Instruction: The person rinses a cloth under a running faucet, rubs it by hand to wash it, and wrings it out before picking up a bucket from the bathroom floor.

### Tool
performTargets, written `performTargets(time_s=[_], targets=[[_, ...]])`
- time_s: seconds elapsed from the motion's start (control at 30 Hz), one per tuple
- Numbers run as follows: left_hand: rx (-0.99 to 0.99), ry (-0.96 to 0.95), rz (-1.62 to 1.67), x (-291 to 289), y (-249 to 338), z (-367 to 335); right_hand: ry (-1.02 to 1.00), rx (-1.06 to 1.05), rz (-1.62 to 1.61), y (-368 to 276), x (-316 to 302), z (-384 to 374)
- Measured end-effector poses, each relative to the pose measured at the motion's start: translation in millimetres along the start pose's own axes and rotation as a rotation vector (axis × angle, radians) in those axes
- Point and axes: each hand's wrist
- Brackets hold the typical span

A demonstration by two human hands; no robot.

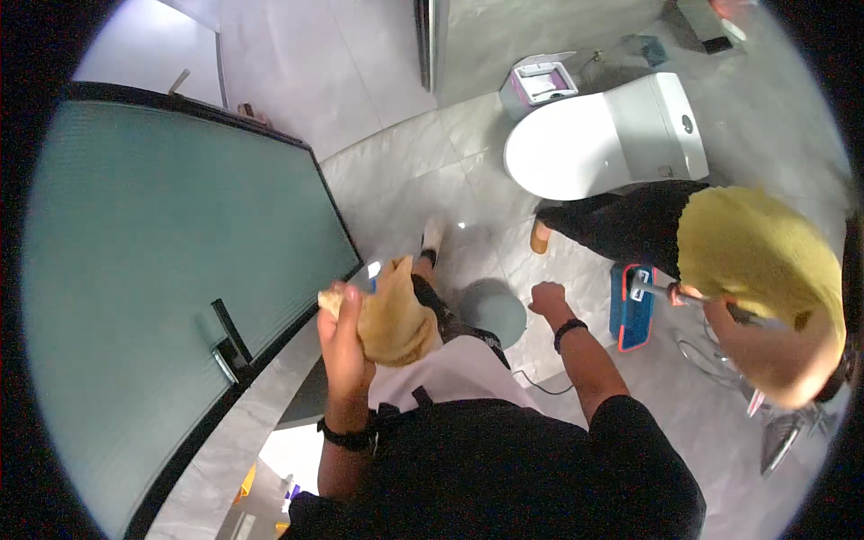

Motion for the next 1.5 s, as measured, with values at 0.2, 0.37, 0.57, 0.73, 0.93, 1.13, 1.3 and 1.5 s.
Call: performTargets(time_s=[0.2,0.37,0.57,0.73,0.93,1.13,1.3,1.5], targets=[[-0.080,0.026,-0.179,21.0,-31.2,-142.4,-0.165,0.044,0.018,-2.3,-9.2,-101.5],[-0.264,0.137,-0.444,-3.6,-105.0,-228.8,-0.557,0.079,0.073,-1.4,92.4,-198.3],[-0.344,0.293,-0.512,11.5,-153.7,-259.2,-0.343,0.050,0.113,-40.9,252.3,-256.8],[-0.350,0.341,-0.478,4.1,-192.3,-271.6,-0.324,0.374,0.151,-82.9,350.0,-339.7],[-0.269,0.664,-0.591,-0.4,-237.1,-279.1,-0.881,0.056,0.085,-109.9,411.9,-399.4],[-0.400,0.119,-0.341,-39.7,-215.3,-255.7,-0.432,-0.170,-0.152,-101.3,429.0,-365.7],[-0.368,0.278,-0.467,-9.6,-214.7,-241.5,-0.326,-0.333,-0.183,-76.1,422.0,-326.3],[-0.401,0.299,-0.367,-23.3,-198.3,-206.2,-0.006,-0.683,0.067,-75.4,330.3,-311.4]])
Point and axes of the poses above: each hand's wrist, its own z-axis away from the middle knuckle, its own x-axis out of the palm, y = z × x, and after that the axes turned 3 degrees about x, right-handed
